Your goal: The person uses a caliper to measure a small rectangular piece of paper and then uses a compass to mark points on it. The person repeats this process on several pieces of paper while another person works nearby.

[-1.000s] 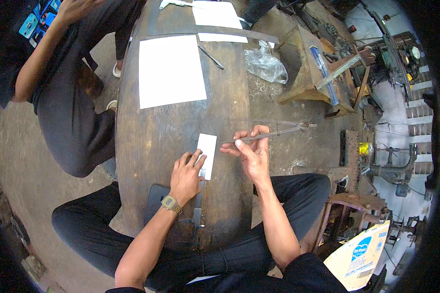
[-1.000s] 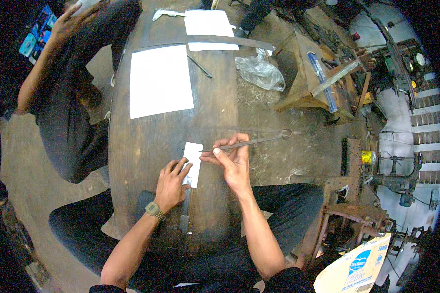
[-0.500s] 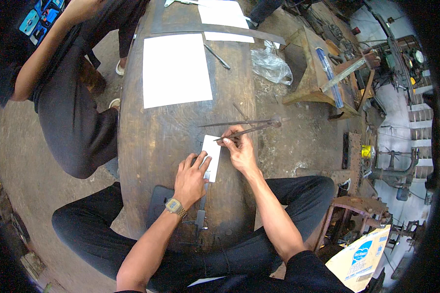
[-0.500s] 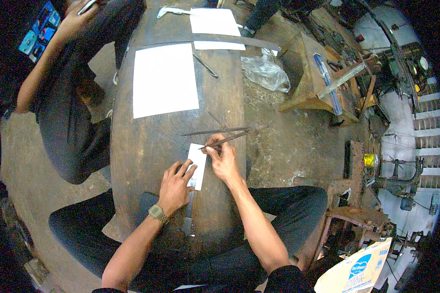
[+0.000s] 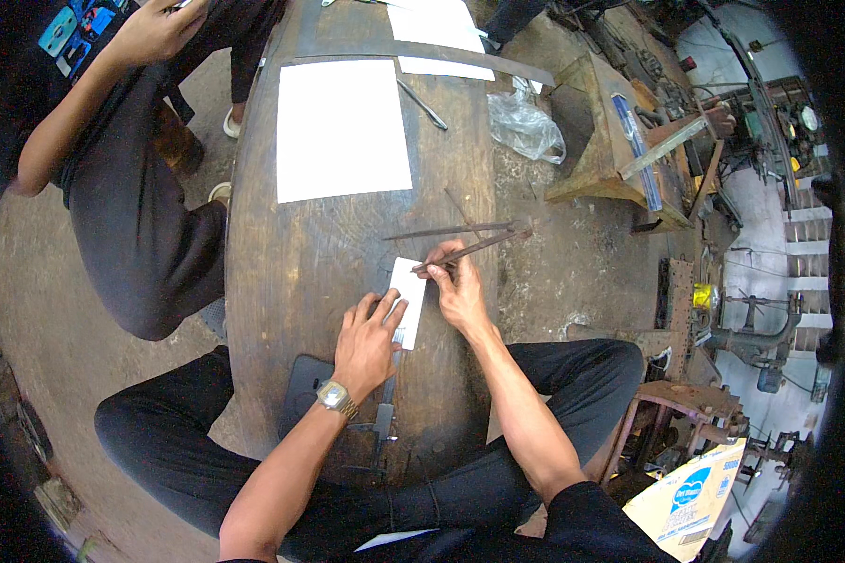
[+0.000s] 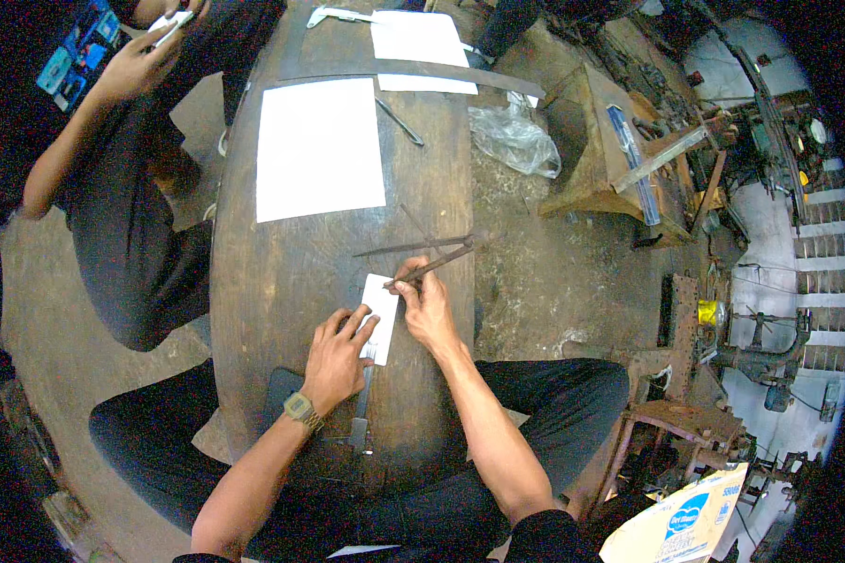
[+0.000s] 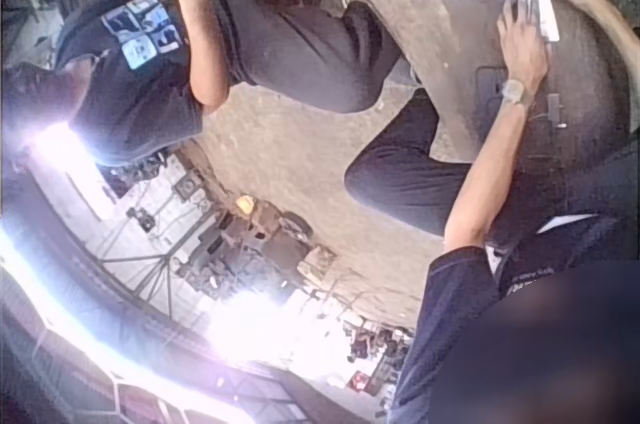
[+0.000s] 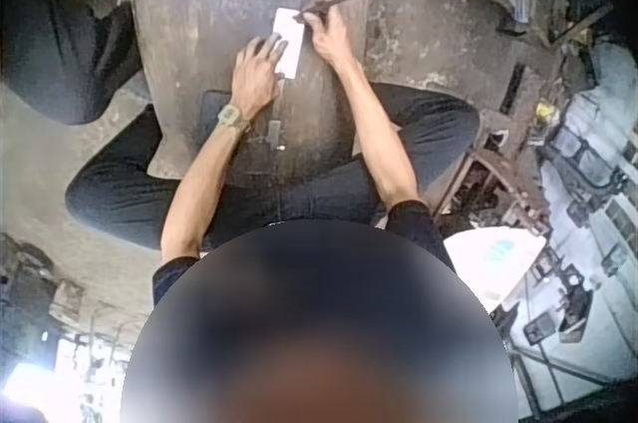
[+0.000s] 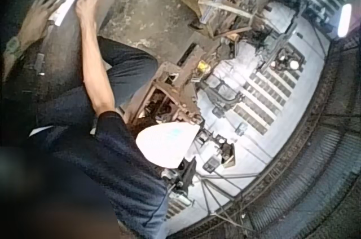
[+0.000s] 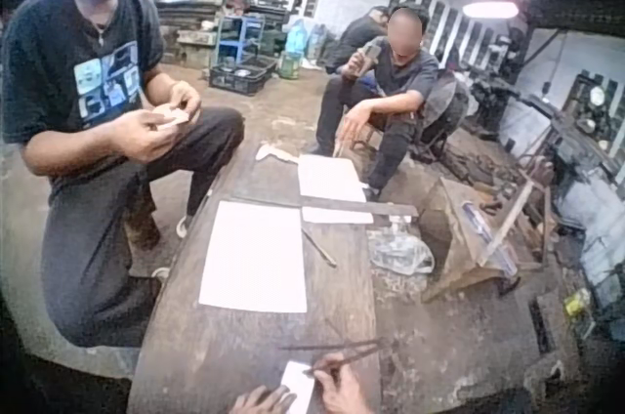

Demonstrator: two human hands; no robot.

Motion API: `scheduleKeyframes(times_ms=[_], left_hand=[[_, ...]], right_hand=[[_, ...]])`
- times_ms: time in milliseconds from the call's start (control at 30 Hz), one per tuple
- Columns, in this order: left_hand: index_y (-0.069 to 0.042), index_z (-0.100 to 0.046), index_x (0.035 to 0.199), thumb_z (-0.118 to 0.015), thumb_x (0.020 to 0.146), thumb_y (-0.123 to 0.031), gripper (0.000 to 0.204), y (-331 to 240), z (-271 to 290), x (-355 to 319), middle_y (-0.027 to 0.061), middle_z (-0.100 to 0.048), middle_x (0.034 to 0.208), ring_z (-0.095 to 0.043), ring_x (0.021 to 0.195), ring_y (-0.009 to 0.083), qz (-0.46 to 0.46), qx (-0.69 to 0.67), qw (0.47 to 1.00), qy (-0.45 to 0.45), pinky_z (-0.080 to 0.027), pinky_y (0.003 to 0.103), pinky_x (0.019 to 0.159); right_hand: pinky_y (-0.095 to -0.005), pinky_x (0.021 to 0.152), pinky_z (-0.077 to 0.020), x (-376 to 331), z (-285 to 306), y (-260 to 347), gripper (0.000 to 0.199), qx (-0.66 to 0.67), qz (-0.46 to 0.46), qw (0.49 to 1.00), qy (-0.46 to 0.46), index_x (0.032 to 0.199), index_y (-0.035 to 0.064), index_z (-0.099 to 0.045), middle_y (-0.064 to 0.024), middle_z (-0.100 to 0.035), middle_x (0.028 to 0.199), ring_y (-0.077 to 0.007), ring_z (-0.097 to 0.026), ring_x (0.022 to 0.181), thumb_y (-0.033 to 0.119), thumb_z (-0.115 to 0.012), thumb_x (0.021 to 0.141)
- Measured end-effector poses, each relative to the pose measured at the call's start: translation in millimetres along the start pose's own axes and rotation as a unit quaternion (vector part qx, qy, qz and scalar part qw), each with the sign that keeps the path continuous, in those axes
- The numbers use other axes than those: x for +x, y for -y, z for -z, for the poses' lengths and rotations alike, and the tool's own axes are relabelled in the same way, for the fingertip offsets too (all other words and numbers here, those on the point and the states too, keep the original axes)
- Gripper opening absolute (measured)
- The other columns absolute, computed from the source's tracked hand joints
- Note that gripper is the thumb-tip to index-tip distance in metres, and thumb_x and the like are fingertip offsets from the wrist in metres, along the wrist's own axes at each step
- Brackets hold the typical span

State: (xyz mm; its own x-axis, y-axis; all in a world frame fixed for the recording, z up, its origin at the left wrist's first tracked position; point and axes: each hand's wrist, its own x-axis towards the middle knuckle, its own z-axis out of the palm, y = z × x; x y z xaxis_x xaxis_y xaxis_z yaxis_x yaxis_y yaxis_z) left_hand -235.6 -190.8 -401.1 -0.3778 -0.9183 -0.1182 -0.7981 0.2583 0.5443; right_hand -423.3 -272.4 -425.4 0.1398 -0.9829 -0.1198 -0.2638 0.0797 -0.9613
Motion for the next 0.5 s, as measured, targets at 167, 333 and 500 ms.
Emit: scheduleKeyframes(times_ms=[167,333,500], left_hand=[[-0.011,-0.051,0.144,-0.080,0.077,-0.015,0.073,-0.4,0.9,0.3,0.0082,-0.046,0.151,-0.043,0.135,0.0335,0.002,-0.002,1.000,0.003,-0.039,0.048,0.109],[-0.009,-0.052,0.144,-0.079,0.078,-0.014,0.072,-1.4,1.9,0.5,0.0078,-0.045,0.152,-0.042,0.137,0.0330,0.013,-0.011,1.000,0.019,-0.038,0.048,0.110],[-0.009,-0.052,0.144,-0.079,0.078,-0.014,0.072,-1.6,0.7,0.3,0.0078,-0.045,0.152,-0.042,0.137,0.0332,0.009,-0.003,1.000,0.017,-0.038,0.048,0.109]], right_hand=[[-0.0363,0.089,-0.0608,0.5,-0.1,-1.1,0.019,0.006,0.008,1.000,0.007,0.112,0.0024,-0.047,-0.0098,-0.058,0.103,-0.0211,-0.067,0.098,-0.010,-0.048,0.098],[-0.0369,0.088,-0.0606,1.8,1.4,-2.1,0.018,-0.023,-0.012,1.000,0.012,0.112,0.0024,-0.047,-0.0099,-0.057,0.102,-0.0216,-0.067,0.097,-0.010,-0.047,0.099],[-0.0358,0.088,-0.0597,3.0,3.0,1.0,0.018,-0.034,0.005,0.999,0.021,0.111,0.0021,-0.047,-0.0095,-0.059,0.100,-0.0200,-0.068,0.096,-0.010,-0.048,0.098]])
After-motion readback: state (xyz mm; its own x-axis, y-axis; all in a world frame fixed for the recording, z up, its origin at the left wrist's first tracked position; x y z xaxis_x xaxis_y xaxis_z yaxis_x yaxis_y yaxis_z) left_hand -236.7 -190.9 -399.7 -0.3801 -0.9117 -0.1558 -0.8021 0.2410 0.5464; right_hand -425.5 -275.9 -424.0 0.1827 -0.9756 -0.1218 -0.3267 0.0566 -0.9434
